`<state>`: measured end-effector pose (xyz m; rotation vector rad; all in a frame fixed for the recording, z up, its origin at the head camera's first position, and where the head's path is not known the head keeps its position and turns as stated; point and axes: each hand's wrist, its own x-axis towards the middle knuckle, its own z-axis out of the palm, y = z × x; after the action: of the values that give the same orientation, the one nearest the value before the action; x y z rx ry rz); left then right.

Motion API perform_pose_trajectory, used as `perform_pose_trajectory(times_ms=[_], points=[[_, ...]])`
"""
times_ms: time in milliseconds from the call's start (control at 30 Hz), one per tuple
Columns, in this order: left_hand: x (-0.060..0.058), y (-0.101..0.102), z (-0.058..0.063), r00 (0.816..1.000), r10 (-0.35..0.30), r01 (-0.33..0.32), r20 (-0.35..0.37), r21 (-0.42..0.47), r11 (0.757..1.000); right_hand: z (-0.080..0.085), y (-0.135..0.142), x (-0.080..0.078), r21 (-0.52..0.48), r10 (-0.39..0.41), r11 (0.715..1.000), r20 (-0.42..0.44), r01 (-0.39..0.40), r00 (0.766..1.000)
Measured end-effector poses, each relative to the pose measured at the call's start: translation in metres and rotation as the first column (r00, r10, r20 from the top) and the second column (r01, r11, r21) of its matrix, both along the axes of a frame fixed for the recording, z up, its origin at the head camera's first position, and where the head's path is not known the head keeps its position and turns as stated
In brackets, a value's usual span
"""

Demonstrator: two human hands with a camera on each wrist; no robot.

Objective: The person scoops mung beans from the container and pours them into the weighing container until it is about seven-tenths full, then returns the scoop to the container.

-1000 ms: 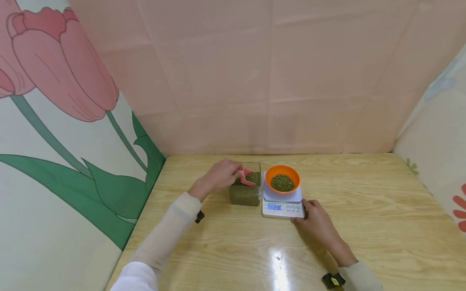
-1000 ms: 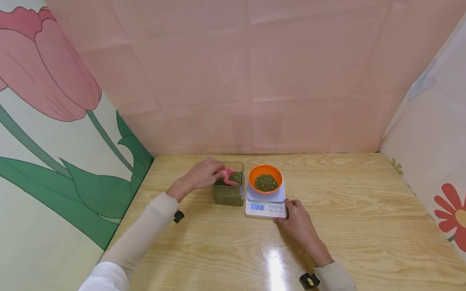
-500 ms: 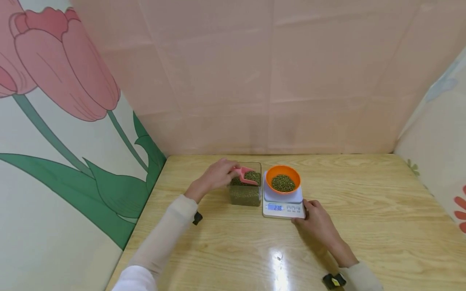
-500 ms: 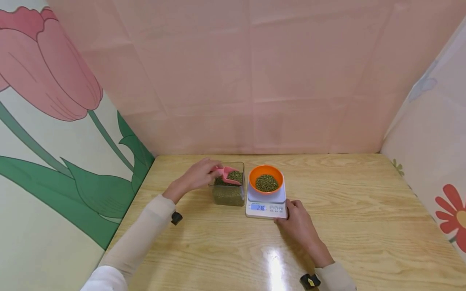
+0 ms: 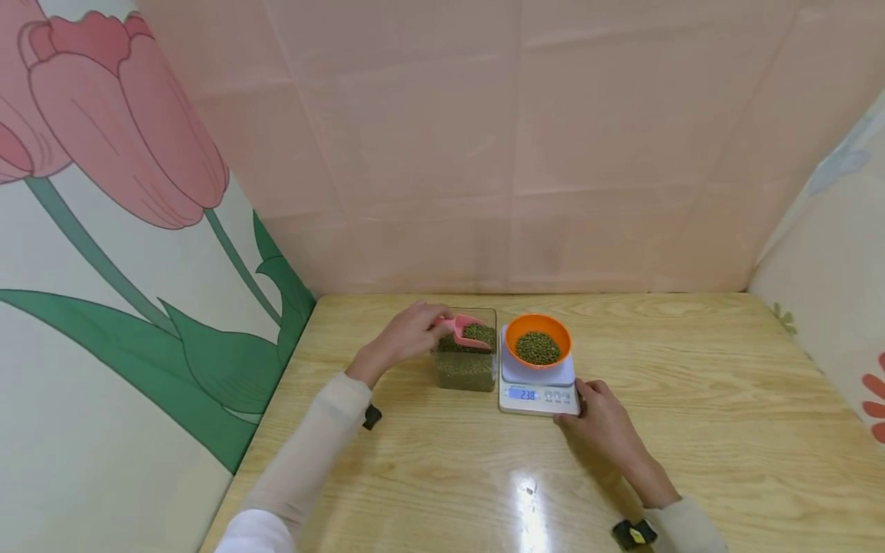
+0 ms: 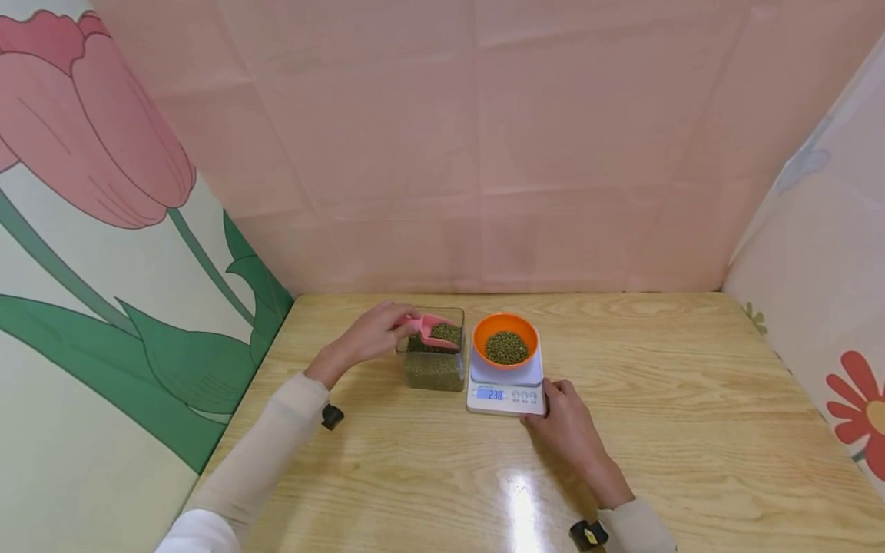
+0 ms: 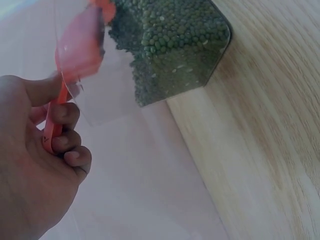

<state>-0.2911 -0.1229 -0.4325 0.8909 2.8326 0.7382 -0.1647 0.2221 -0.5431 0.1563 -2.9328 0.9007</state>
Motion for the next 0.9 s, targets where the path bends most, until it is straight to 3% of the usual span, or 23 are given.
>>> perform_pose_trajectory(times_ms=[900], points=[[0.001, -0.015, -0.007, 1.000, 0.008, -0.007, -0.018, 0.069, 0.998, -0.001, 0.001, 0.001, -0.007, 0.006, 1.000, -0.002, -0.006, 1.000]])
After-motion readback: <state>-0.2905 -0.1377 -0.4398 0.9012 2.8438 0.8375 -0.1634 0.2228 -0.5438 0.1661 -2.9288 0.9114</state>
